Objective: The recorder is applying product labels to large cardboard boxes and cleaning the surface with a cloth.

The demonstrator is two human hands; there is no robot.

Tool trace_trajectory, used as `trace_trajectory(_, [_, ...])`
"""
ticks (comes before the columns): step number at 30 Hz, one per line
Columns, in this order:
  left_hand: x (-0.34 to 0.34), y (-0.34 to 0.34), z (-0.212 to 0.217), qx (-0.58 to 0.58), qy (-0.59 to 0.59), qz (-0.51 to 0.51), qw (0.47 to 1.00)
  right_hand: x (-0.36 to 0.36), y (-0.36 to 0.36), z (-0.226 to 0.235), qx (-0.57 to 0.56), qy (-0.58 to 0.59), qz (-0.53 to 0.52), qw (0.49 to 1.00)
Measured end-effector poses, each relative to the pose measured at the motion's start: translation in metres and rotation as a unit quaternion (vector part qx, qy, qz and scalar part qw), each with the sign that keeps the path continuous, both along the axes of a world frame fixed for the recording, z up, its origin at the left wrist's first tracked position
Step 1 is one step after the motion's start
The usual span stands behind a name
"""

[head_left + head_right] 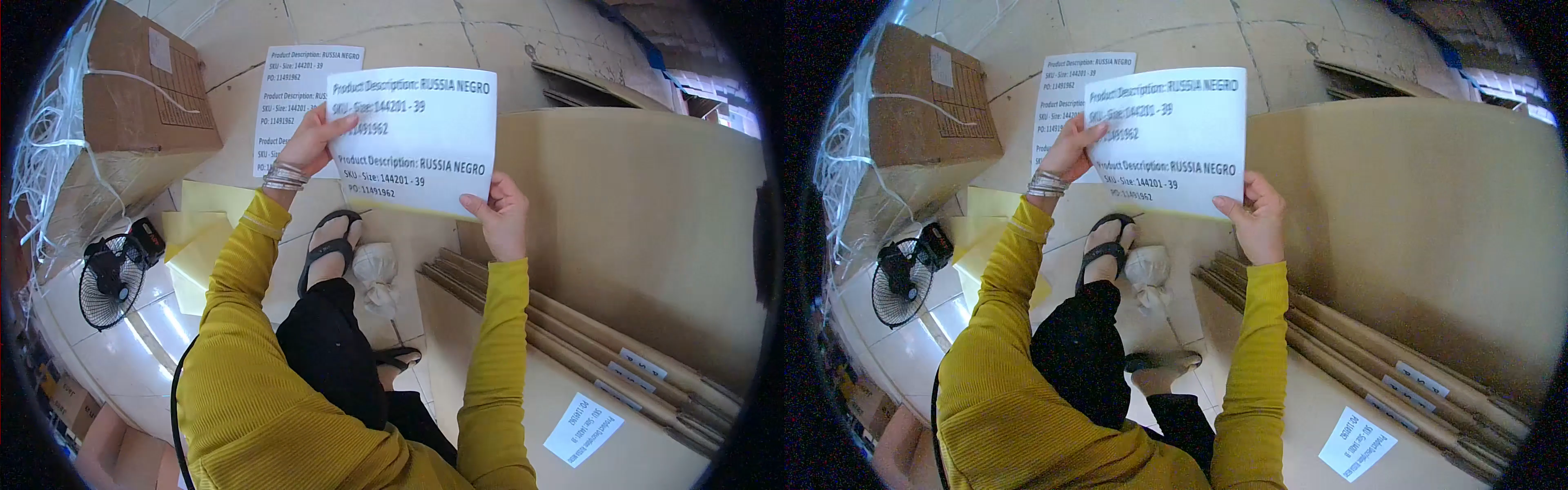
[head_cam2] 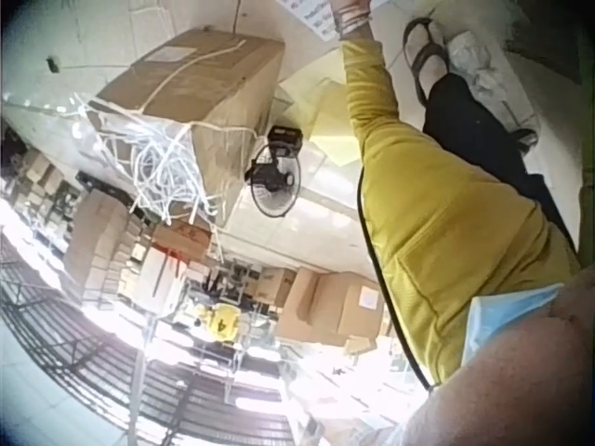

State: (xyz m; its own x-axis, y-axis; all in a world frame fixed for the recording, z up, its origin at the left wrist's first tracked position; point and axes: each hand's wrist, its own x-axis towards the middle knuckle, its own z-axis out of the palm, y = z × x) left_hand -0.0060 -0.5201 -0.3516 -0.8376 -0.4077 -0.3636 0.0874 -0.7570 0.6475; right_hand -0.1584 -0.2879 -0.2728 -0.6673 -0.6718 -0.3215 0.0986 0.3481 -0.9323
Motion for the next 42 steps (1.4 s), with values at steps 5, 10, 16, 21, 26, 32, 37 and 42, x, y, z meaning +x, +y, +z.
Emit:
trace_trajectory(5, [-0.010, 0.011, -0.006, -0.051, -0.094, -0.043, 0.993, 0.001, 0.012, 0.018, 0.015, 0.134, -0.005, 0.991])
trace_trajectory(10, [-0.001, 0.013, -0.005, -0.059, -0.098, -0.118, 0.986, 0.001, 0.018, 0.026, 0.052, 0.188, 0.033, 0.980])
trace_trajectory(16, [0.005, 0.008, -0.006, -0.101, -0.110, -0.170, 0.974, 0.008, 0.018, 0.025, 0.047, 0.215, 0.027, 0.975])
trace_trajectory(21, [0.006, 0.005, -0.009, -0.114, -0.108, -0.226, 0.961, 0.009, 0.017, 0.026, 0.063, 0.232, 0.040, 0.970])
trace_trajectory(26, [0.004, 0.008, -0.012, -0.122, -0.132, -0.155, 0.971, 0.015, 0.016, 0.023, 0.042, 0.324, 0.051, 0.944])
trace_trajectory(32, [0.001, 0.011, -0.012, -0.160, -0.122, -0.108, 0.974, 0.022, 0.016, 0.019, 0.028, 0.398, 0.036, 0.916])
trace_trajectory(37, [-0.003, 0.013, -0.011, -0.156, -0.123, -0.057, 0.978, 0.019, 0.013, 0.014, 0.008, 0.453, 0.025, 0.891])
trace_trajectory(42, [-0.003, 0.002, 0.000, -0.149, -0.099, -0.027, 0.983, 0.013, 0.014, 0.016, 0.005, 0.418, -0.010, 0.908])
